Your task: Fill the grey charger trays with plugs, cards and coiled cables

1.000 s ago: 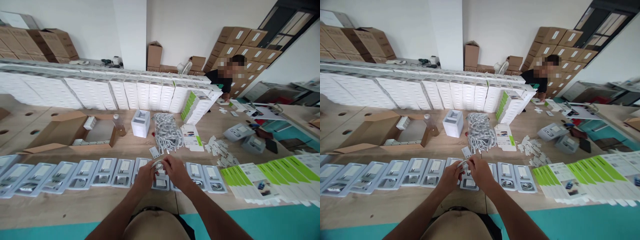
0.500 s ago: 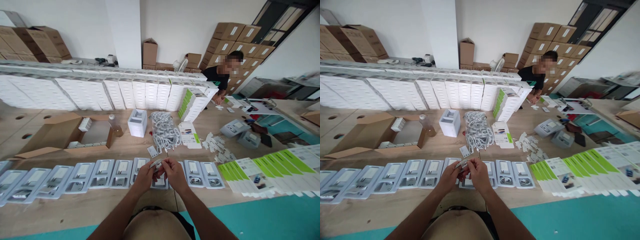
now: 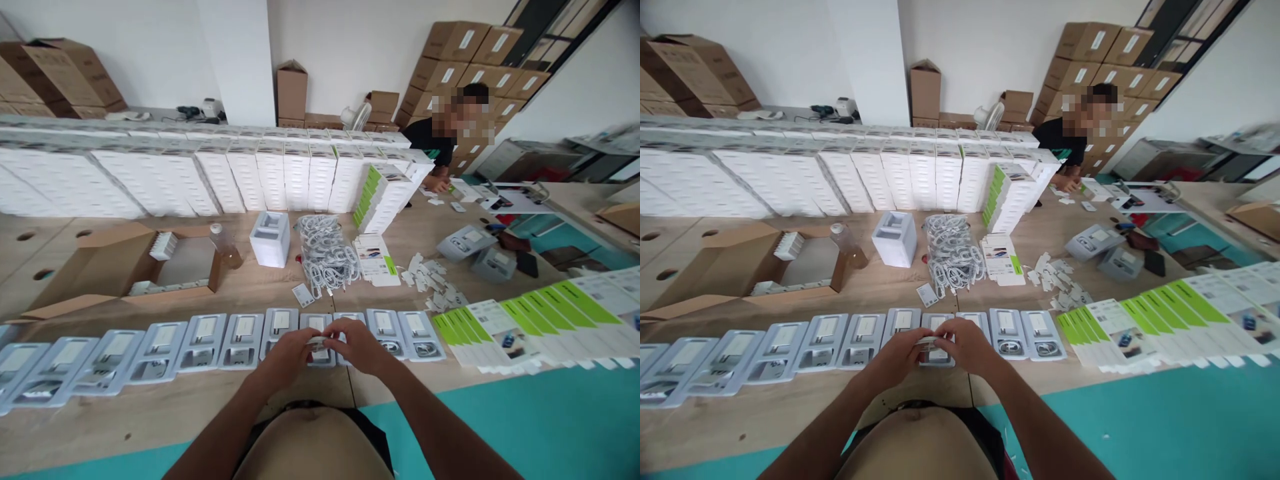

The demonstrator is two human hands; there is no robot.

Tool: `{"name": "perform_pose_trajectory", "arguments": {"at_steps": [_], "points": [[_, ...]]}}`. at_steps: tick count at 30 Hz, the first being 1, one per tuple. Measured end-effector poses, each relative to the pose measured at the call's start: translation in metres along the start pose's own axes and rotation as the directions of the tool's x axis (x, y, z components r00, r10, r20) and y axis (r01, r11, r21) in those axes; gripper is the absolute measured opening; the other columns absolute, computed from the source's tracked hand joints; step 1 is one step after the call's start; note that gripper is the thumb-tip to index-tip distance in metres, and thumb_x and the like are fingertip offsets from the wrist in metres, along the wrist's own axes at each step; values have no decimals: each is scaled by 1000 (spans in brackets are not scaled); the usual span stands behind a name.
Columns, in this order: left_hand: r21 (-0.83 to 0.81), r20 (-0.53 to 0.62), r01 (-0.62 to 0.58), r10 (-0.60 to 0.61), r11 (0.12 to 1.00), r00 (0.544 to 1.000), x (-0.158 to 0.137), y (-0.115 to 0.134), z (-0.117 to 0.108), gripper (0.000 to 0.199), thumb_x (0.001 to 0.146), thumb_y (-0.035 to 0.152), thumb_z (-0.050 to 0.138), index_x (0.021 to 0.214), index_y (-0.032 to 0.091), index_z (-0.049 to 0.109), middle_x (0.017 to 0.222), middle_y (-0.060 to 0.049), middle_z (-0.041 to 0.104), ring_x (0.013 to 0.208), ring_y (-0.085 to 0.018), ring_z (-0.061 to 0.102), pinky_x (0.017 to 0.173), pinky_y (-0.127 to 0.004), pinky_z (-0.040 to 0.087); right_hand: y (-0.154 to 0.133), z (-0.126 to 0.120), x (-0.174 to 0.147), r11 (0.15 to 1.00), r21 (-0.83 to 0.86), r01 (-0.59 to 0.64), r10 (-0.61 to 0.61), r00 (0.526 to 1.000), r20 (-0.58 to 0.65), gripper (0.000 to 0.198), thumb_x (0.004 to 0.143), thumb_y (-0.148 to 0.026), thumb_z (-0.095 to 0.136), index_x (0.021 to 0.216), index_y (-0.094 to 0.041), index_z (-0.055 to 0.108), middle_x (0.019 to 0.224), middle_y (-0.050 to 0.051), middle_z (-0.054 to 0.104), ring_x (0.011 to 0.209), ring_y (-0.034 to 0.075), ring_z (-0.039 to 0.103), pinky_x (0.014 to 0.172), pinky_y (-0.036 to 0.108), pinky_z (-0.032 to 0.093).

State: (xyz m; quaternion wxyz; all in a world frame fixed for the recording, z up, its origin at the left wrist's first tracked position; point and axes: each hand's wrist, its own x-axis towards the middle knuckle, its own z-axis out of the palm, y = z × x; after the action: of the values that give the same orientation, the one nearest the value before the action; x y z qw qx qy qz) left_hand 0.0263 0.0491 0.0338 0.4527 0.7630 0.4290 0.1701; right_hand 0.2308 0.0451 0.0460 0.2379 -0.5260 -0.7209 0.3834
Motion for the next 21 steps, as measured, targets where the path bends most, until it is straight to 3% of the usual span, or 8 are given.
{"name": "perform_pose_trajectory", "arguments": {"at_steps": [3, 6, 9, 12, 15, 18, 21], "points": [[-46, 33, 16, -15, 999, 999, 3, -1, 10, 40, 91, 30, 43, 129, 24, 53, 96, -5, 71, 86, -19, 64, 83, -32, 46, 22, -20, -8, 998, 7, -56, 56, 998, 35, 11, 81, -26, 63, 86, -23, 72, 78, -2, 70, 71, 14, 61, 69, 26, 43], [-153, -6, 52, -53, 987, 999, 3, -9, 15, 49, 90, 37, 48, 137, 25, 44, 125, -10, 61, 103, -20, 61, 87, -33, 49, 66, -42, -24, 979, -49, -197, 191, 976, -103, 12, 79, -29, 63, 84, -21, 71, 74, -2, 68, 66, 15, 59, 66, 26, 43], [-161, 2, 100, -101, 982, 995, 0, -20, 13, 41, 89, 38, 48, 129, 26, 52, 121, -9, 62, 103, -21, 61, 84, -32, 50, 108, -47, -45, 937, -129, -325, 291, 930, -224, 15, 79, -31, 63, 87, -20, 70, 72, -1, 66, 63, 15, 58, 65, 27, 44], [-114, 50, 140, -135, 984, 990, -4, -28, 11, 36, 89, 37, 47, 122, 25, 57, 115, -7, 63, 99, -20, 61, 83, -33, 50, 131, -25, -61, 902, -308, -304, 239, 943, -232, 12, 82, -23, 60, 89, -20, 68, 86, 2, 68, 80, 17, 61, 75, 28, 46], [-81, 89, 139, -132, 987, 987, -6, -31, 14, 35, 89, 34, 47, 120, 25, 58, 108, -7, 64, 96, -20, 61, 84, -32, 49, 138, 8, -68, 838, -503, -210, 171, 978, -123, 14, 85, -17, 56, 86, -21, 69, 100, 5, 67, 97, 19, 59, 83, 29, 45], [-60, 94, 103, -97, 993, 991, -8, -35, 20, 33, 88, 32, 47, 119, 25, 59, 107, -7, 63, 96, -19, 60, 88, -32, 48, 141, 28, -68, 805, -560, -195, 179, 980, -84, 21, 87, -13, 50, 82, -20, 70, 96, 7, 67, 95, 20, 58, 83, 30, 44], [-43, 92, 102, -98, 994, 991, -11, -41, 24, 32, 88, 32, 47, 117, 24, 59, 108, -7, 64, 97, -20, 60, 89, -33, 48, 141, 33, -71, 783, -590, -200, 183, 979, -88, 26, 89, -11, 46, 89, -20, 70, 100, 9, 66, 96, 21, 57, 85, 33, 43]]}}
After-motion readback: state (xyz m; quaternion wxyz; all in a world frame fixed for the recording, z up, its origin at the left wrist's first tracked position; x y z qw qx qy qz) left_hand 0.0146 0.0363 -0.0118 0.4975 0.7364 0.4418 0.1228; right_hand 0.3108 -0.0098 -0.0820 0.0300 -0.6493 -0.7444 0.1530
